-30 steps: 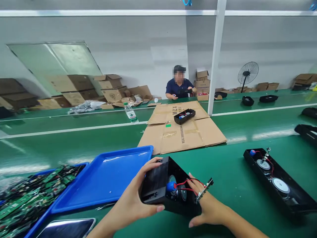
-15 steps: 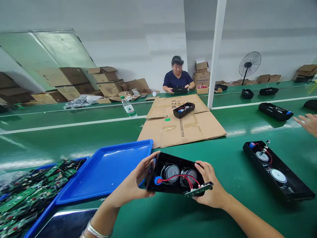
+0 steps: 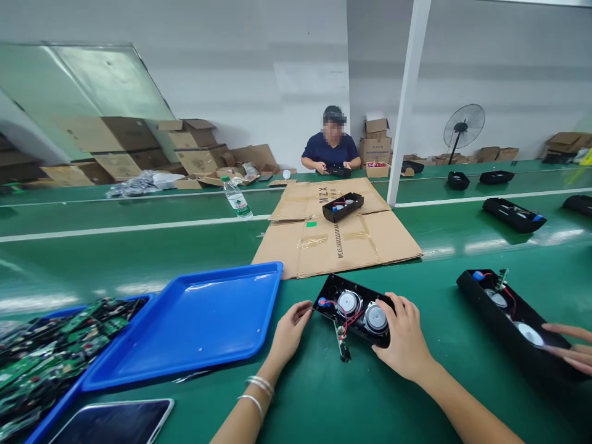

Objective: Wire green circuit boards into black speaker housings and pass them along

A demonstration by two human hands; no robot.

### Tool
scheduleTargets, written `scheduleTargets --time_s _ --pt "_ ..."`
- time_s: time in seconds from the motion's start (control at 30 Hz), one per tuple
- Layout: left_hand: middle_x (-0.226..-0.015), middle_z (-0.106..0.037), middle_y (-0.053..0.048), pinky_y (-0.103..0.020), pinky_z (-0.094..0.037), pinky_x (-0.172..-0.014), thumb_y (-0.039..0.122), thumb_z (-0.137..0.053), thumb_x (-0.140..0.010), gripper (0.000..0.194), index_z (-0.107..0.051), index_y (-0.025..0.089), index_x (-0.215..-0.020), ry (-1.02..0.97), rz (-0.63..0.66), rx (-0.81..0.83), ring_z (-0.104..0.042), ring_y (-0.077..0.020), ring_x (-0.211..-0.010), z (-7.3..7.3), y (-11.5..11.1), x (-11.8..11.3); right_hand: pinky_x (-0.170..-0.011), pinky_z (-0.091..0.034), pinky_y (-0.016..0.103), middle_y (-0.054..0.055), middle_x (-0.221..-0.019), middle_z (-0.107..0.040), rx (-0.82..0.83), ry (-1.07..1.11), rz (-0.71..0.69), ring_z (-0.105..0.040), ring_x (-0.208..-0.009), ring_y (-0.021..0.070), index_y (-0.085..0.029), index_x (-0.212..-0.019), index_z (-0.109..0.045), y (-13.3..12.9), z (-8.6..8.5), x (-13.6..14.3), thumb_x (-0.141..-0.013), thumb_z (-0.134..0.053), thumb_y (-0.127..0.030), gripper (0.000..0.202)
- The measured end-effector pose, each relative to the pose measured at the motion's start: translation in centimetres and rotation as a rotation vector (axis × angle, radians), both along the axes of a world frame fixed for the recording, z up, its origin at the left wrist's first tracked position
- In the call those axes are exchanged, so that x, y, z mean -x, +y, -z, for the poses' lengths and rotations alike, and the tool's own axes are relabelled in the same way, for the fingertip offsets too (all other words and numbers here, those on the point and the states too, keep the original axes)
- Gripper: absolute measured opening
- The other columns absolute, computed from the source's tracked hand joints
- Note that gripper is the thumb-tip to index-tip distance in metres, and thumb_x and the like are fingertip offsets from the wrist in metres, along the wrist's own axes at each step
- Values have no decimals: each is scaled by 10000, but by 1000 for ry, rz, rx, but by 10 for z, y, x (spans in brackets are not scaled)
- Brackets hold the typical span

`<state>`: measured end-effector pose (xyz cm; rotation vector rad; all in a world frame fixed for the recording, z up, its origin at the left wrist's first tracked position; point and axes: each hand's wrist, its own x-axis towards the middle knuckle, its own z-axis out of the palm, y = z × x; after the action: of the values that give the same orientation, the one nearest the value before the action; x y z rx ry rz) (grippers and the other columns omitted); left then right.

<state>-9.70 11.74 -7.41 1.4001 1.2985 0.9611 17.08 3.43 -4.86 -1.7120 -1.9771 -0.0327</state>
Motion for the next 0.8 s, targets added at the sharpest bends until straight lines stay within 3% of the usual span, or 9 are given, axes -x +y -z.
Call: scheduleTargets --time_s 0.1,0.23,0.37,0.43,0.63,0.73,0.8 --pt "-1113 -599 -124 -406 -420 -1007 461 -535 -774 425 -545 137 -1049 100 0 -29 -583 -227 -1047 9 -4 -6 -1006 -291 487 71 -1357 -312 44 -38 1 -295 -1197 288 -238 -1249 -469 0 -1 0 -616 -638 -326 662" --pt "-1080 -612 -94 -397 -430 -988 441 -558 -759 374 -588 165 -1010 189 46 -65 -584 -225 -1021 4 -7 -5 -1044 -271 485 61 -1418 -231 187 4 13 -247 -1247 297 -225 -1273 -451 6 -8 -4 -620 -647 -366 696" --pt "-1069 -617 -103 -417 -448 -969 497 -539 -745 421 -599 164 -995 250 70 -79 -594 -249 -1009 4 -1 3 -1013 -330 423 56 -1305 -368 398 204 63 -330 -1183 239 -241 -1255 -426 9 -27 -20 -541 -700 -347 772" --pt "-1073 -618 -96 -404 -456 -967 527 -525 -736 446 -604 171 -994 291 81 -91 -597 -247 -1009 7 3 5 -959 -368 386 62 -1242 -417 420 259 135 -378 -1128 217 -236 -1239 -429 7 -36 -38 -517 -712 -329 781" --pt "-1099 -603 -88 -451 -396 -1018 559 -500 -690 451 -645 189 -905 364 89 -158 -565 -269 -1052 12 5 2 -962 -334 417 43 -1196 -484 294 136 625 -386 -1145 254 -229 -1187 -479 -11 -42 -127 -537 -683 -393 701" --pt "-1037 -631 -96 -450 -399 -1012 596 -506 -641 500 -637 180 -886 269 20 -41 -572 -280 -1044 6 5 2 -928 -323 495 113 -1174 -500 273 116 844 -381 -1147 346 -169 -1207 -477 -29 -40 -182 -544 -668 -453 746" --pt "-981 -649 -105 -424 -452 -955 617 -523 -611 552 -617 163 -911 176 -29 57 -603 -276 -983 -2 9 1 -871 -357 503 129 -1121 -534 292 109 1013 -412 -1116 385 -189 -1216 -488 -46 -33 -220 -499 -689 -489 803"
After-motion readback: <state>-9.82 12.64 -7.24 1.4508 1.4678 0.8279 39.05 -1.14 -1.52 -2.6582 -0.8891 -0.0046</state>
